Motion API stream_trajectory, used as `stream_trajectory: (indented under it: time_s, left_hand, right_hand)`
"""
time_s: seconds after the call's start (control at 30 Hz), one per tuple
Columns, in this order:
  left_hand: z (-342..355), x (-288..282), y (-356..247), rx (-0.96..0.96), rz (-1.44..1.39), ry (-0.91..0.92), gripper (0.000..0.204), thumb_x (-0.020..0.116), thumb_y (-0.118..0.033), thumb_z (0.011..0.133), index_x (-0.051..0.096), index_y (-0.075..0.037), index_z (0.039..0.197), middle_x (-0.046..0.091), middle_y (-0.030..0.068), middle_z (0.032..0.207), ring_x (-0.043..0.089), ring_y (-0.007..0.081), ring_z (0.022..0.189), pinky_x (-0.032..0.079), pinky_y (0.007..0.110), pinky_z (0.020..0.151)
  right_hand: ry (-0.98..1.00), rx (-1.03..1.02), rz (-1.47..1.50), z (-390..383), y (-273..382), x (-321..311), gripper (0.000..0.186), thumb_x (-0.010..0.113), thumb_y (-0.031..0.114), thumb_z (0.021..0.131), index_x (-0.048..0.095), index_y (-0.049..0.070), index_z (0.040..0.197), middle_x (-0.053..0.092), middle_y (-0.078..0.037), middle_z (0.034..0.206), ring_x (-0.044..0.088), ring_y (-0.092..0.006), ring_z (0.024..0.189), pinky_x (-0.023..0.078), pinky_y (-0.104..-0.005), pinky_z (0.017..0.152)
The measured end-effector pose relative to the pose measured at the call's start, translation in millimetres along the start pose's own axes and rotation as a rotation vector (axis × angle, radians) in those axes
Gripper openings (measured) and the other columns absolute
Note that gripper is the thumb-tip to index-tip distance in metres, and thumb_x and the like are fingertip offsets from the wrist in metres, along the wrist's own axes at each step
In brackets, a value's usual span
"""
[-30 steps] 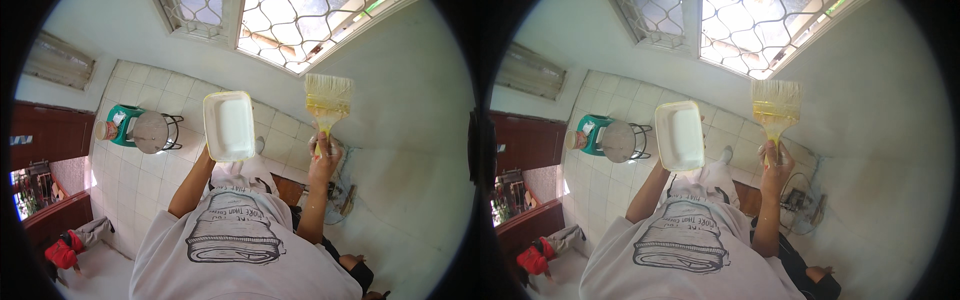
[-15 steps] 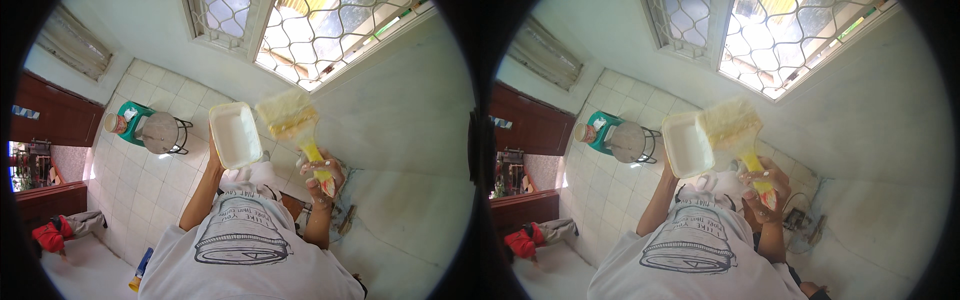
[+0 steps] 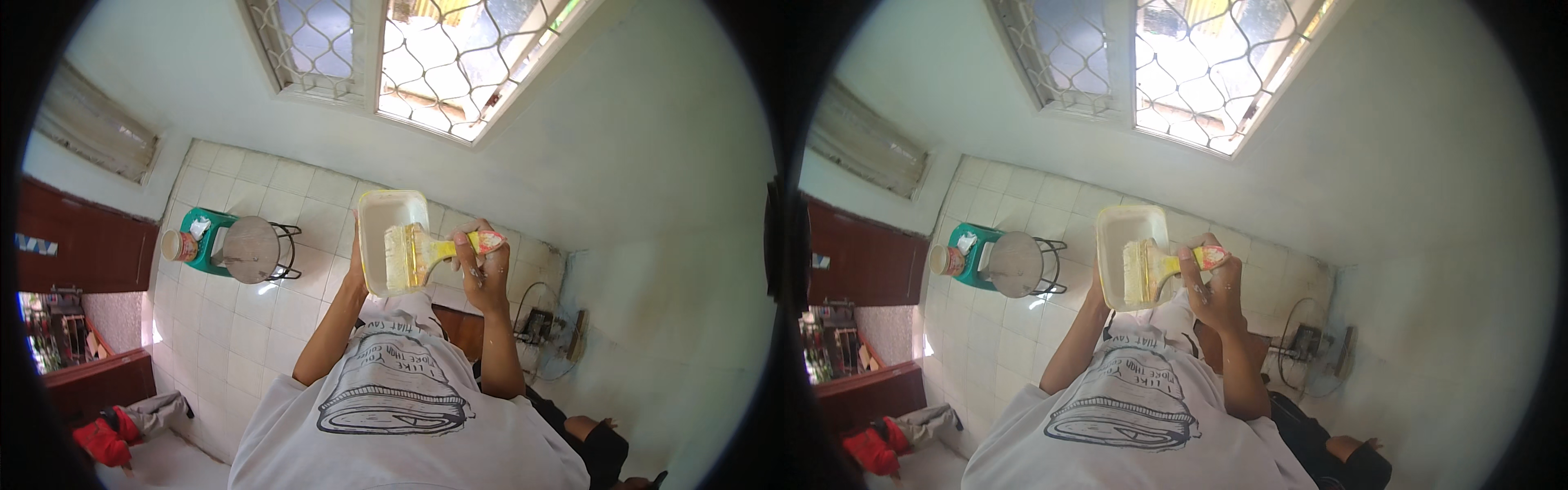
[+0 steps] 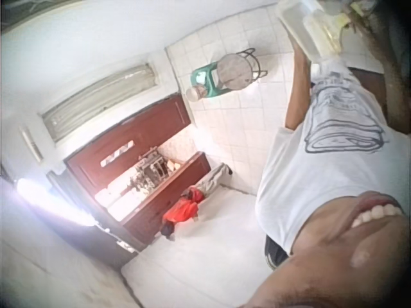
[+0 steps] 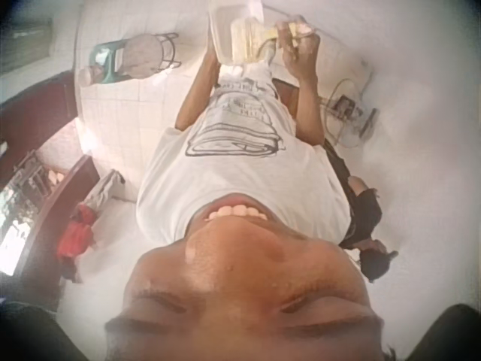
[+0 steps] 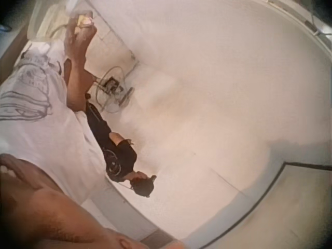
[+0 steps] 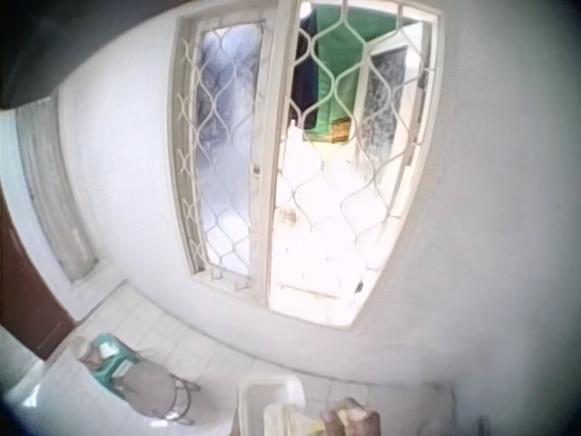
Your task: The person paints an interior wall and upper corner with a brush, dipping the brush into a plastic container of paint between strokes.
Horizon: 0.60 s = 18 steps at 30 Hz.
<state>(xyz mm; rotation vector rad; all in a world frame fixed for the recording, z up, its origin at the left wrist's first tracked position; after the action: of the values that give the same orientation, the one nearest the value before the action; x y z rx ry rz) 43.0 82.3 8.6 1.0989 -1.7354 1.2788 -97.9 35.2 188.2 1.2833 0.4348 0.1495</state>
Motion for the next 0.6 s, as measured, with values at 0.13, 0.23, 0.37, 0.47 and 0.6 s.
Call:
stream_trajectory:
  time_s: [0.13,0.23,0.37,0.47,0.6]
  left_hand:
    - [-1,2,26,-0.066,0.071,-0.07,0.091,0.026,-0.08,0.093,0.039,-0.01,0.15,0.056,0.0157,0.139,0.063,0.0303,0.119,0.057,0.046,0.097]
    - [0,-2,40,-0.109,0.104,-0.082,0.091,0.025,-0.08,0.093,0.039,-0.011,0.151,0.055,0.0151,0.139,0.062,0.0291,0.119,0.057,0.045,0.097]
    - [-6,12,43,-0.151,0.054,-0.018,0.088,0.023,-0.077,0.095,0.039,-0.011,0.151,0.055,0.0146,0.139,0.062,0.0291,0.121,0.057,0.044,0.098]
    - [-10,34,37,-0.159,-0.028,0.116,0.084,0.022,-0.073,0.098,0.038,-0.011,0.151,0.056,0.0153,0.138,0.061,0.0297,0.122,0.057,0.045,0.099]
    - [-10,55,38,-0.148,-0.119,0.19,0.08,0.023,-0.071,0.1,0.038,-0.012,0.152,0.055,0.0164,0.139,0.061,0.0313,0.121,0.057,0.047,0.099]
  right_hand:
    - [0.033,0.075,-0.12,-11,-19,12,0.017,0.059,0.013,0.099,0.058,-0.001,0.09,0.059,-0.008,0.063,0.057,-0.0126,0.056,0.044,-0.0297,0.053]
    - [0.097,0.018,-0.218,-19,-16,14,0.016,0.058,0.014,0.1,0.057,0.0,0.092,0.058,-0.011,0.065,0.059,-0.0177,0.056,0.046,-0.0323,0.055]
    - [0.049,0.036,-0.211,-22,-3,0,0.016,0.059,0.015,0.099,0.058,0.001,0.091,0.059,-0.012,0.065,0.059,-0.0191,0.055,0.047,-0.0325,0.056]
    - [0.0,0.012,-0.182,-25,10,-13,0.017,0.059,0.016,0.1,0.059,0.001,0.091,0.059,-0.009,0.064,0.056,-0.0143,0.054,0.046,-0.0306,0.055]
    - [0.061,0.022,-0.236,-23,9,-5,0.017,0.059,0.016,0.1,0.059,0.002,0.091,0.057,-0.01,0.062,0.055,-0.0169,0.052,0.045,-0.031,0.054]
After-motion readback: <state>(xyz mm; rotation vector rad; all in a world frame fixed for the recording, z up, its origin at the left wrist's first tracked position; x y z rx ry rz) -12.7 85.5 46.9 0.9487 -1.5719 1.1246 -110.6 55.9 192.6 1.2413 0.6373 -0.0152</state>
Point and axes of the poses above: each hand's wrist, its own z-axis towards the middle knuckle, its own x-axis out of the palm, y = z × x, the point moved 10 cm from there along z, towards the middle knuckle
